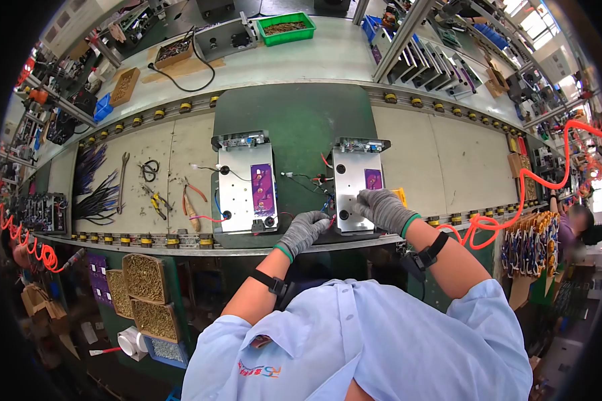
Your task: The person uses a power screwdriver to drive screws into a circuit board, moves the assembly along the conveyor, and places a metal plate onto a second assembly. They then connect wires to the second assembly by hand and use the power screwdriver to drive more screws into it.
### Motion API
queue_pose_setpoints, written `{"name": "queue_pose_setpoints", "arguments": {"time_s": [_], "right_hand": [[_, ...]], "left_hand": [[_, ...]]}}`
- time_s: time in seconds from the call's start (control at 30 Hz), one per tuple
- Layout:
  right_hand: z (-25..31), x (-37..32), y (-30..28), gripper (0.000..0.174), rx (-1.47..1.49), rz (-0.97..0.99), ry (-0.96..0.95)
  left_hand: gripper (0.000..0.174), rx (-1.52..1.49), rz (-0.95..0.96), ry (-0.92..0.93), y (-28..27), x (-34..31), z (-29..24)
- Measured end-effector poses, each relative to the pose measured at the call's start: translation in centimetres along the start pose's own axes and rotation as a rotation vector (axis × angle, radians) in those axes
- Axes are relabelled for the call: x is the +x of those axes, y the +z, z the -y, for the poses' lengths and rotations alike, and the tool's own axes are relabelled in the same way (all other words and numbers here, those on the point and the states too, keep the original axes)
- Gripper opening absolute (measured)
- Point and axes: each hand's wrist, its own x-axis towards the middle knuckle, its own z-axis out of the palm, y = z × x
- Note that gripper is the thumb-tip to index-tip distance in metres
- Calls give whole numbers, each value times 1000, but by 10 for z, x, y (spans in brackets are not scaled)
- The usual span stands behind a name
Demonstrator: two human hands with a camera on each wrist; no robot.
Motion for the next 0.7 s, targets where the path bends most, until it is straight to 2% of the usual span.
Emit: {"name": "queue_pose_setpoints", "arguments": {"time_s": [0.1, 0.17, 0.3, 0.37, 0.5, 0.63, 0.7], "right_hand": [[6, 3, 3, 34, -90, 116, 52], [8, 8, 6, 34, -149, 225, -38], [17, 10, -2, 33, -102, 291, 19], [17, 12, -3, 36, -82, 327, 36], [15, 15, -1, 42, -135, 339, 26], [17, 17, -4, 48, -119, 369, 35], [22, 17, -8, 49, -119, 385, 57]], "left_hand": [[26, -117, 121, -99, -4, 8, -5], [23, -226, 167, -140, -6, 13, -6], [24, -300, 257, -35, -8, 25, 3], [25, -111, 215, 95, -11, 24, -3], [26, -105, 258, 34, -17, 20, -4], [25, -107, 256, 51, -12, 27, -3], [24, -219, 331, 74, -8, 38, 5]]}}
